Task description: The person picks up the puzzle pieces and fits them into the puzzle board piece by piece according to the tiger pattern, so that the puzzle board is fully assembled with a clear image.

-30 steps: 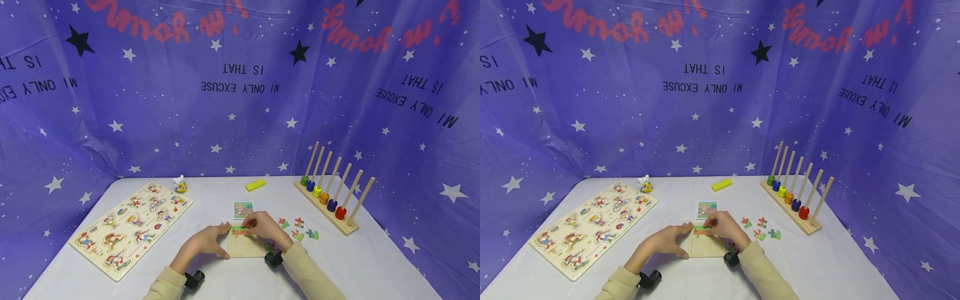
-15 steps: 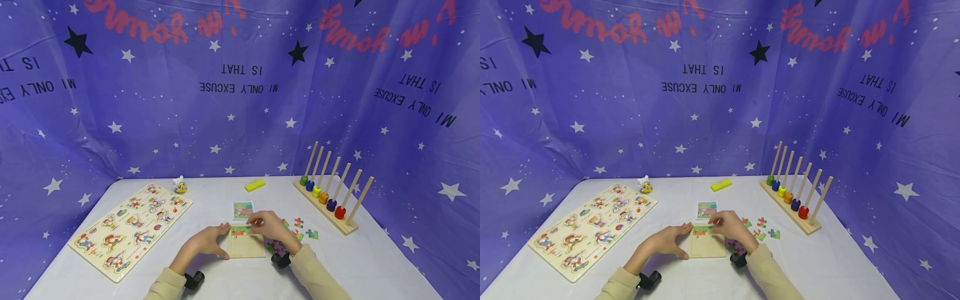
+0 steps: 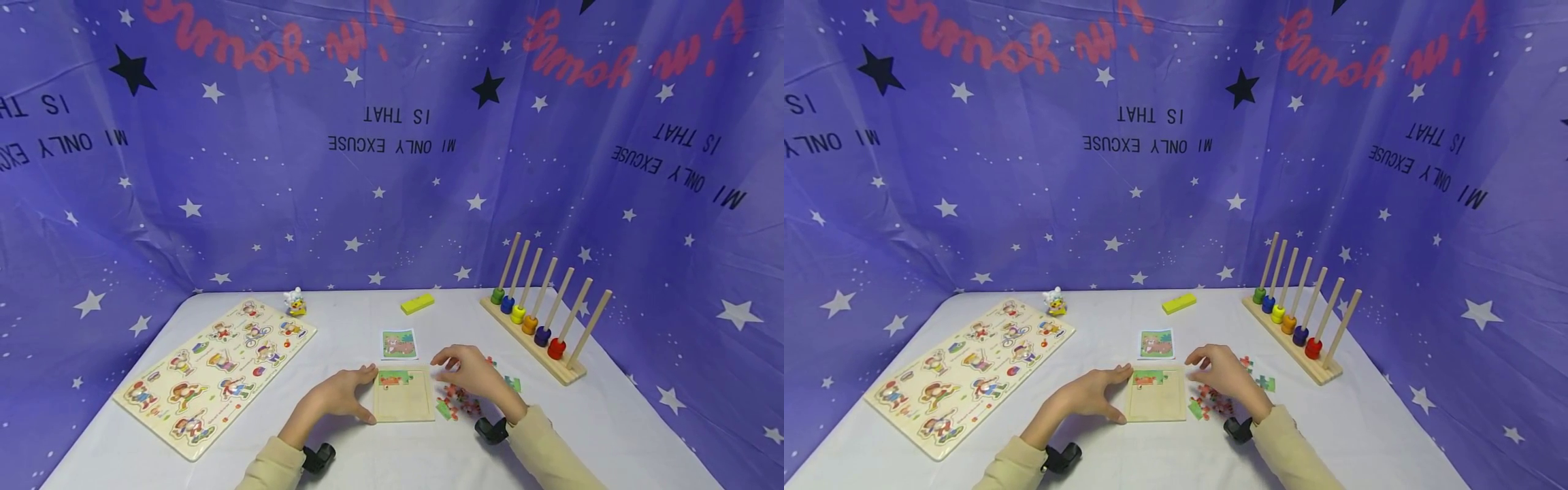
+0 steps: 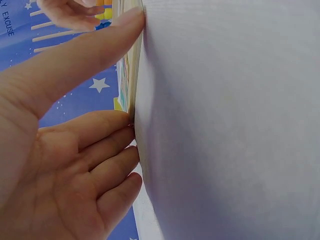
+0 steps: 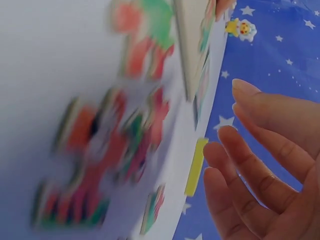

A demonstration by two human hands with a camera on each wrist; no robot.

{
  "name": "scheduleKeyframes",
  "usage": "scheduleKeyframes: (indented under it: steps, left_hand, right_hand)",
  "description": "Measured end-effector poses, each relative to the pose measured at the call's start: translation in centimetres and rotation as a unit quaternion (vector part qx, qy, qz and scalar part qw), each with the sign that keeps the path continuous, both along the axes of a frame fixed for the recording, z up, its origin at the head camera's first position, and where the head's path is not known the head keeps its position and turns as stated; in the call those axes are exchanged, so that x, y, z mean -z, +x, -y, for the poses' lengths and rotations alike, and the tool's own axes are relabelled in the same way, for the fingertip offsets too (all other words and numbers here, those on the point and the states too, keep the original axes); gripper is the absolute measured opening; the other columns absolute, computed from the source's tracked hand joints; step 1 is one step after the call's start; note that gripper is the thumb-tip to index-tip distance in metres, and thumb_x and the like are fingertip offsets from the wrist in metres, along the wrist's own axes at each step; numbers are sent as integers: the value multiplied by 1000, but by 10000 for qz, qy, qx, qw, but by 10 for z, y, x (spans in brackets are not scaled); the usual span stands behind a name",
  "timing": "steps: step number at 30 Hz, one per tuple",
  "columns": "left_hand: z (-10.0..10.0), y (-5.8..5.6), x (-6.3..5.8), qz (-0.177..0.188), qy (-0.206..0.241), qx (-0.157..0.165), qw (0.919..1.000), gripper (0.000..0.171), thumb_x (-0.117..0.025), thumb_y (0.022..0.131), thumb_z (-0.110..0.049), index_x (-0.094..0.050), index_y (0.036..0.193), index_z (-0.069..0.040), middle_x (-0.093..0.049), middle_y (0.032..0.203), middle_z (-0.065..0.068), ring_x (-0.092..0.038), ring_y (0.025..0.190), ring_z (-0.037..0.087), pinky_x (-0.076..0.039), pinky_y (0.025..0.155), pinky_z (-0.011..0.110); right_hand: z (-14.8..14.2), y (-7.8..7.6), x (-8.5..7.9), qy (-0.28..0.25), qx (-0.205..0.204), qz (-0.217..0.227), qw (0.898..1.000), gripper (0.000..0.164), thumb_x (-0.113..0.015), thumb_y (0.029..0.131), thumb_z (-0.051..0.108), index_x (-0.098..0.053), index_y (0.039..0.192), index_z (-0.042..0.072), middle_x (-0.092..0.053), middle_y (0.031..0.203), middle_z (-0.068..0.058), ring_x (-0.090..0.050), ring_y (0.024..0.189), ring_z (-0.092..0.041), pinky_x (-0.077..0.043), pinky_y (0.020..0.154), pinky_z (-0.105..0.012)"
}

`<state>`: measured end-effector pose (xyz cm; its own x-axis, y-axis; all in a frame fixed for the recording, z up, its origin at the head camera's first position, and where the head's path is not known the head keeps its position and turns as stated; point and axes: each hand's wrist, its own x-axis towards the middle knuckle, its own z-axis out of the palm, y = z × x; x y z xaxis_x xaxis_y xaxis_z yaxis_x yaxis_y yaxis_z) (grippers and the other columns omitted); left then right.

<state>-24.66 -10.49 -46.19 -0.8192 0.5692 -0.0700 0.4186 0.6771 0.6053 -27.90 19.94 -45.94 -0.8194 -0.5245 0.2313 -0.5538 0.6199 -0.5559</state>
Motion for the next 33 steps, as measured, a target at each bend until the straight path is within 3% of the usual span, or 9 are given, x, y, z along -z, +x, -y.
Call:
scheduleKeyframes:
  steps: [7,12,17,23,28,33]
  left_hand:
    - [0,0,0,11,-2,6,10000,90,-88,66,-26,-45,139,5,-38,149,19,-35,137,37,-27,113,51]
    - [0,0,0,-5,-1,-2,10000,90,-88,66,-26,-45,139,6,-38,149,19,-34,137,38,-27,113,51]
    - [0,1,1,19,9,-8,10000,90,-88,66,-25,-45,140,6,-37,149,20,-34,137,39,-27,113,52]
    - [0,1,0,47,-11,-26,10000,90,-88,66,-25,-45,140,5,-38,149,19,-34,137,39,-27,112,53]
    - [-1,1,0,74,-34,-60,9999,90,-88,66,-26,-45,140,4,-38,149,18,-33,137,39,-27,112,53]
    - [0,1,0,41,-21,-30,10000,90,-88,66,-26,-45,140,5,-38,149,18,-34,137,39,-27,112,53]
  right_hand:
    - [-25,10,1,142,222,-63,9996,19,-76,81,7,-73,100,7,-70,98,-5,-63,80,-18,-53,66,-25]
    - [-46,18,4,109,349,-51,9993,19,-77,81,8,-72,99,7,-70,95,-3,-62,77,-14,-53,64,-24]
    - [-66,23,5,47,500,-129,9987,20,-78,80,8,-72,99,7,-70,93,-3,-63,76,-12,-55,66,-30]
    - [-92,27,4,190,852,146,9961,23,-77,81,12,-71,102,9,-70,98,-3,-64,81,-18,-54,67,-27]
    - [-112,28,1,400,1176,303,9918,25,-78,79,13,-71,102,8,-70,97,-3,-63,81,-19,-54,68,-31]
    - [-128,28,2,489,1308,212,9900,23,-79,78,12,-71,99,7,-69,92,-2,-61,78,-17,-54,67,-30]
